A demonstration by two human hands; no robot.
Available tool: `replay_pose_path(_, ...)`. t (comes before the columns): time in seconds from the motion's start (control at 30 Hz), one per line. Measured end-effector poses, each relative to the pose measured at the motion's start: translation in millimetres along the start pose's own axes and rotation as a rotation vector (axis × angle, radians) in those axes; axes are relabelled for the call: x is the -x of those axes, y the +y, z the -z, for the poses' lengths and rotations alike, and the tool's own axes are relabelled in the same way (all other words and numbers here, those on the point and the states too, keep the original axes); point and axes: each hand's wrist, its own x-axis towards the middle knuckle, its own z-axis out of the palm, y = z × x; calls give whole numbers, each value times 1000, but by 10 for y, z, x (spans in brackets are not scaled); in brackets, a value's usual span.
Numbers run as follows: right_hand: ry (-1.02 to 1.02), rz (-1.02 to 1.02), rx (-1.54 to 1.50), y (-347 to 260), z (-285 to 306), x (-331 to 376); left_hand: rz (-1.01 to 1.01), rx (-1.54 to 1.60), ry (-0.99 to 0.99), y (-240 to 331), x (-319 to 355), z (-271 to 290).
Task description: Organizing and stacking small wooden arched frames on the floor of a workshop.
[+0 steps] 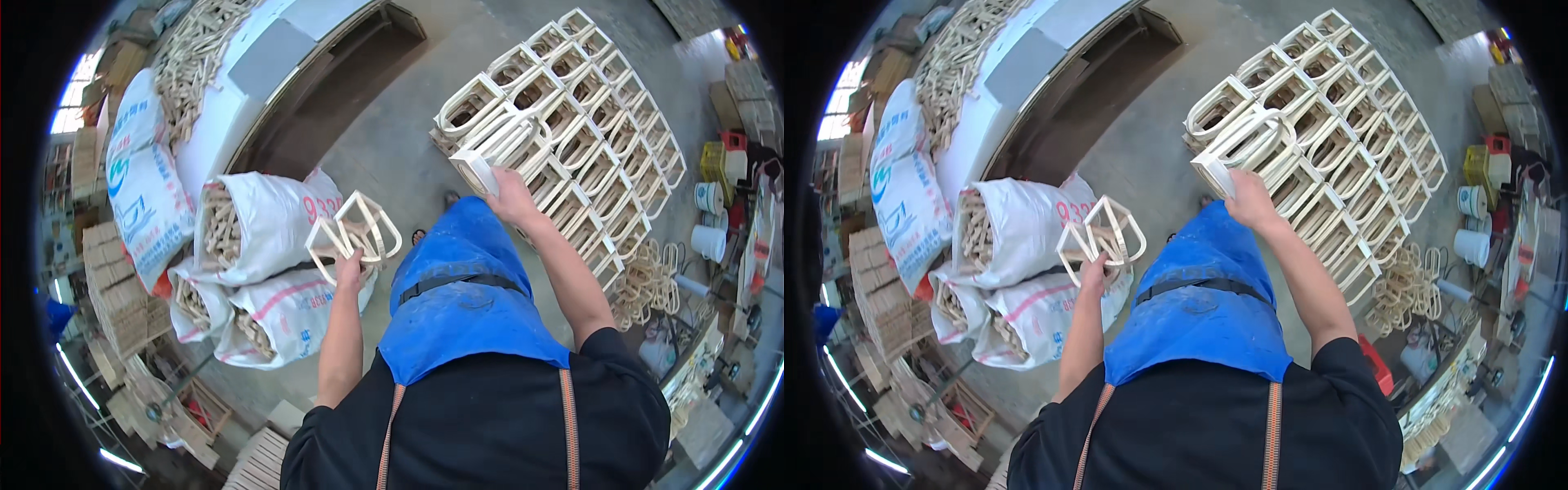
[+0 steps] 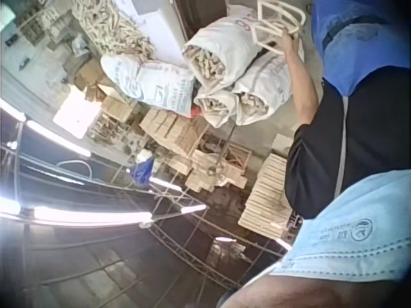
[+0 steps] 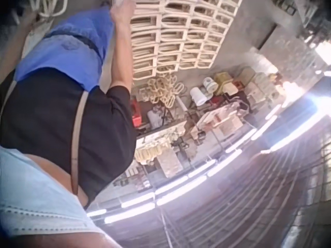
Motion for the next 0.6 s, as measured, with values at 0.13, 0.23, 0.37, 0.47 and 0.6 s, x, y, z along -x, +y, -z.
replay_pose_path(0.13,8,-3,29,-15,-104,-702,-94,-159,-36,795,-570,-221)
replay_pose_path(0.23,66,31,12,211,-194,-1122,-133,-213,-58,1360,-738,-438)
replay_pose_path(0.37,-13,-88,22,382,-278,-1585,-113,-191,-21,1972,-811,-579)
replay_pose_path(0.47,-62,-127,45,374,-274,-1902,-108,-201,-8,2279,-1017,-695)
replay_pose_path(0.6,-87,-160,69,327,-298,-2215,-145,-296,-36,2626,-1336,-830)
